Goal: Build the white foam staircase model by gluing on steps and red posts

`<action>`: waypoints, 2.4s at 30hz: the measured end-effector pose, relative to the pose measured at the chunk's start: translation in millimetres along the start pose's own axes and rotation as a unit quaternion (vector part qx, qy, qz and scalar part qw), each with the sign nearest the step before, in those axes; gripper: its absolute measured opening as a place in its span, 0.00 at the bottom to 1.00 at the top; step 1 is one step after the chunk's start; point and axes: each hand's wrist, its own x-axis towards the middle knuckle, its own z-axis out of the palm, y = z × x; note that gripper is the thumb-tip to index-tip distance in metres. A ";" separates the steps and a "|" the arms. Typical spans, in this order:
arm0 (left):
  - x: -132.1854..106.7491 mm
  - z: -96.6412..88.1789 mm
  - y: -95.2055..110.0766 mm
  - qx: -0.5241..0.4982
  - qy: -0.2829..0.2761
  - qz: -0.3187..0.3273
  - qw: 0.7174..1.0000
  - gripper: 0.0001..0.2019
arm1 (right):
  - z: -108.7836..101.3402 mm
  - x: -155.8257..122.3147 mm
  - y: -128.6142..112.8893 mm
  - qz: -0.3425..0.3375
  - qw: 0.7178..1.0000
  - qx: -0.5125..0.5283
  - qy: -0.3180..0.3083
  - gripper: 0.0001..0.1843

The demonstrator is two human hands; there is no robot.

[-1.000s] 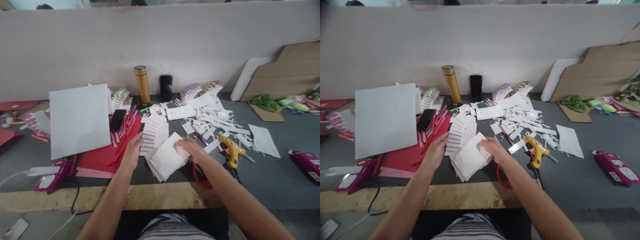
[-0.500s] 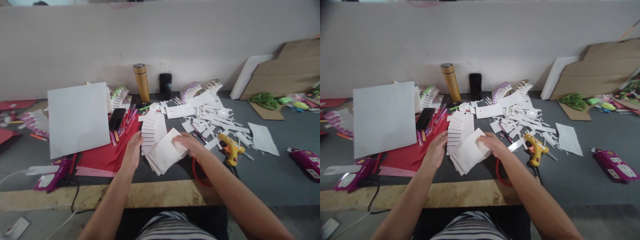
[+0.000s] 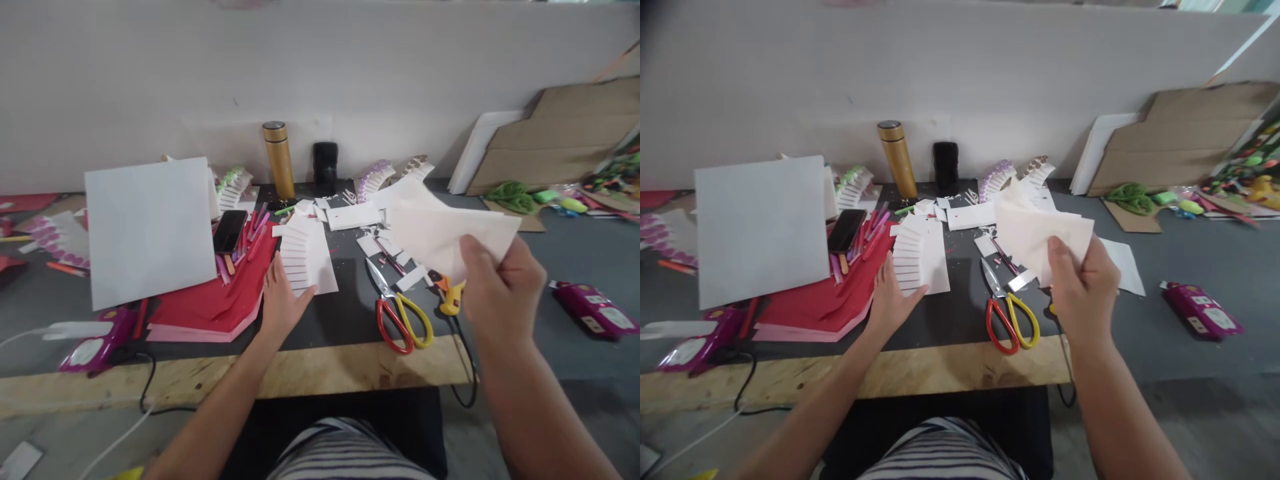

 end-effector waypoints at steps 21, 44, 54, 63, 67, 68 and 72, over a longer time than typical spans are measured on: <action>-26.5 -20.5 23.5 0.229 0.031 -0.012 0.973 0.44 | 48.4 -50.2 42.3 -0.288 0.827 -0.316 -0.367 0.22; -35.1 -25.0 14.3 0.206 0.023 0.000 0.978 0.42 | -9.4 -74.4 49.2 -0.049 0.744 -0.542 -0.387 0.23; -35.7 -24.6 12.1 0.208 0.020 0.007 0.978 0.41 | -5.0 -66.0 46.6 -0.093 0.752 -0.510 -0.408 0.22; -35.7 -23.5 13.3 0.212 0.013 0.002 0.977 0.41 | -33.6 -21.6 52.5 0.208 0.760 -0.571 -0.231 0.30; -35.6 -22.6 12.6 0.204 0.017 0.005 0.979 0.40 | -32.8 -10.2 75.6 0.222 0.775 -0.542 -0.236 0.30; -35.6 -22.5 12.8 0.203 0.019 0.007 0.979 0.40 | -32.6 -8.8 79.8 0.227 0.778 -0.538 -0.232 0.30; -38.0 -24.9 14.6 0.202 0.060 0.027 0.977 0.43 | -35.5 -5.0 87.9 0.234 0.783 -0.530 -0.226 0.29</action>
